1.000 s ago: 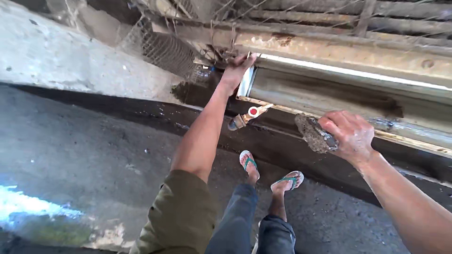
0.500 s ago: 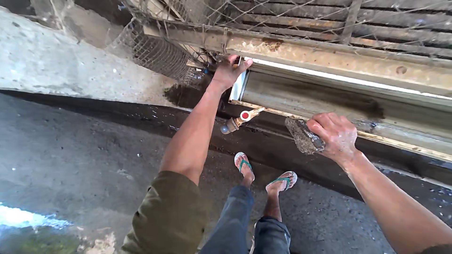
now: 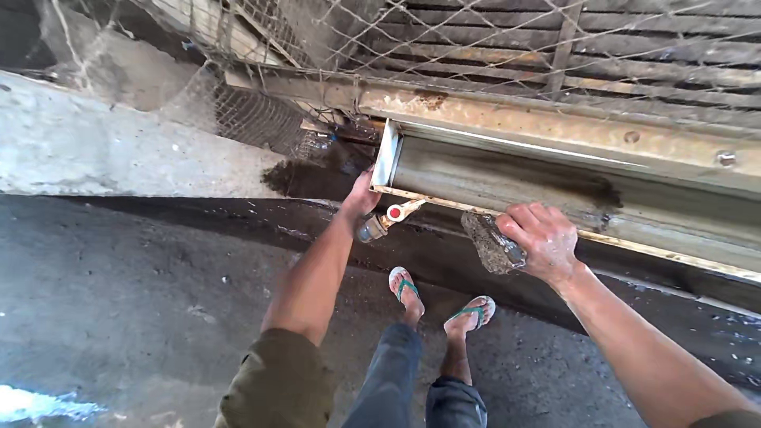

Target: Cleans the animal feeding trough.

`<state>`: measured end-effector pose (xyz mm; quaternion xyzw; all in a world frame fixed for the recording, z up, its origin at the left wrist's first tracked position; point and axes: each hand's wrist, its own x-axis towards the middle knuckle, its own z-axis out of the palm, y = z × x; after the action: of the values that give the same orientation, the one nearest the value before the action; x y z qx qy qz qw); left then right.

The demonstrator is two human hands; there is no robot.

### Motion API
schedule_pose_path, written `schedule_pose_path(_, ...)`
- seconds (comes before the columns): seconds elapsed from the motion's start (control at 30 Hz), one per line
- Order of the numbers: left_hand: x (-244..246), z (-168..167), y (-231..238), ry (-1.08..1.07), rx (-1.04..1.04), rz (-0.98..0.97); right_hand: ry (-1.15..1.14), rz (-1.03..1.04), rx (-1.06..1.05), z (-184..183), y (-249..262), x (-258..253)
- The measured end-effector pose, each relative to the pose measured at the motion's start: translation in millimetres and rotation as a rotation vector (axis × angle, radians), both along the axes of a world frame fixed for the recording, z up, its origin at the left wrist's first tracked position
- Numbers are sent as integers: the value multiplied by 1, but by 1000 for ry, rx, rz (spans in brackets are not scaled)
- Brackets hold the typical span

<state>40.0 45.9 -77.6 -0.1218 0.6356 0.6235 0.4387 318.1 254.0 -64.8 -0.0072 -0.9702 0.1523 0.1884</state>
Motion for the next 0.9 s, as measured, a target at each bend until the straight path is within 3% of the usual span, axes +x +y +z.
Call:
schedule_pose_path(0.07,1,-1,3,-7,1,50,4,1,-2,-1,1,-1)
schedule_pose_path(0.43,-9,4,9,95,-160,-79,-12,12,-20,0,-2,-2)
schedule_pose_path(0.6,-20,3,8,324,-370,-296,-67,9,-73,7,-2,-4)
schedule_pose_path(0.67,-20,18,4,432,-417,-336,-82,14,-159,9,2,1)
schedule_pose_path(0.8,-3,69,-27,396,-130,-130,-22,27,-374,22,-5,20)
schedule_pose_path(0.83,5,80,-34,485,-100,-97,-9,51,-449,31,-11,24)
schedule_pose_path(0.9,30,97,-46,773,-99,-228,24,93,-555,47,-26,40)
